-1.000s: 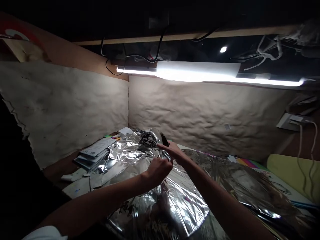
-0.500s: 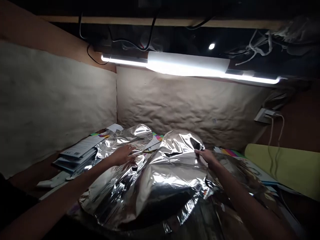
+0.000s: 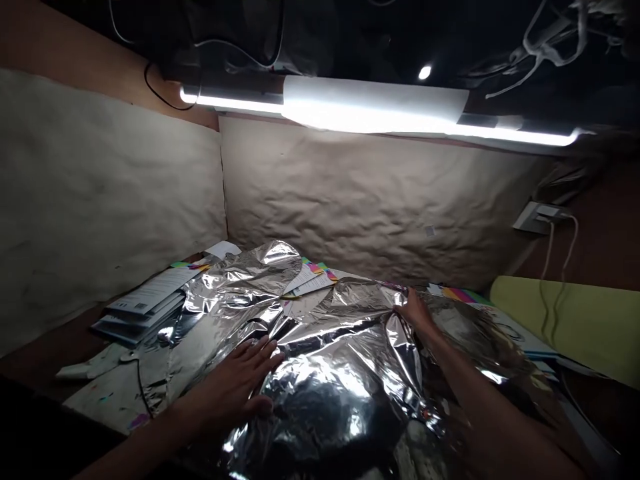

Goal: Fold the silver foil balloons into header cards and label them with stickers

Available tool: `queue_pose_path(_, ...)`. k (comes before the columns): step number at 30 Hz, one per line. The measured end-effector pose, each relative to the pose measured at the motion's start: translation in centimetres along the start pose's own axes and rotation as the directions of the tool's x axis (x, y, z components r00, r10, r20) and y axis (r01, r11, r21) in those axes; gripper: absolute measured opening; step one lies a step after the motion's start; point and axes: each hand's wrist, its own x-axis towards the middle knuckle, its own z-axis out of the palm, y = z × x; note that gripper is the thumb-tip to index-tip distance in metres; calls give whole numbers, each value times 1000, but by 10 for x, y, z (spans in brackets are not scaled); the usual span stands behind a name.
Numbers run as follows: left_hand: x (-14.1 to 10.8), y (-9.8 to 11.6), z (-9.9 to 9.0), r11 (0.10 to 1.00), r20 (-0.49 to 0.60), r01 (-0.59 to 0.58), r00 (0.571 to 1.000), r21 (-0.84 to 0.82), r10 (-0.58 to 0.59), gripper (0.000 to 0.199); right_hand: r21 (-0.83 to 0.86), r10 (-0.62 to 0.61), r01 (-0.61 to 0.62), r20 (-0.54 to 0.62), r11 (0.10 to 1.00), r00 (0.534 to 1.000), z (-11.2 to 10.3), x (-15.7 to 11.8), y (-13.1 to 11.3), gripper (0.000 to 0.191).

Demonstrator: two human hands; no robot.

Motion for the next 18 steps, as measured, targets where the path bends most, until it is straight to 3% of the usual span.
queue_pose_path(2,1,-1,1,1000,10,6,1000,5,-6,73,-67,-105,104,-8,992,994,7,-9,-7,82)
queue_pose_path(5,3,1,1,1000,32,10,999,14,-11,72,-168,-255,284,174,944,951,27,-27,-17,68)
queue_pose_path(7,4,1,2,1000,28,7,1000,28,-7,73,-185,-276,340,305,922,912,39,-36,-22,58)
queue_pose_path(10,4,-3,7,998,-14,-21,1000,60,22,75,-169,-282,353,342,920,897,40,-43,-30,54)
queue_pose_path(12,4,-8,12,995,-39,-53,998,80,56,75,-167,-302,363,305,917,903,19,-50,-31,56)
queue_pose_path(14,4,-14,18,991,-70,-87,993,100,94,74,-161,-327,363,214,918,920,-21,-67,-21,54)
queue_pose_path(16,6,-21,24,988,-134,-115,983,104,128,75,-124,-328,331,48,935,944,-71,-101,7,46)
queue_pose_path(18,12,-28,27,987,-215,-137,965,82,152,78,-45,-169,163,-186,986,968,-119,-155,52,41)
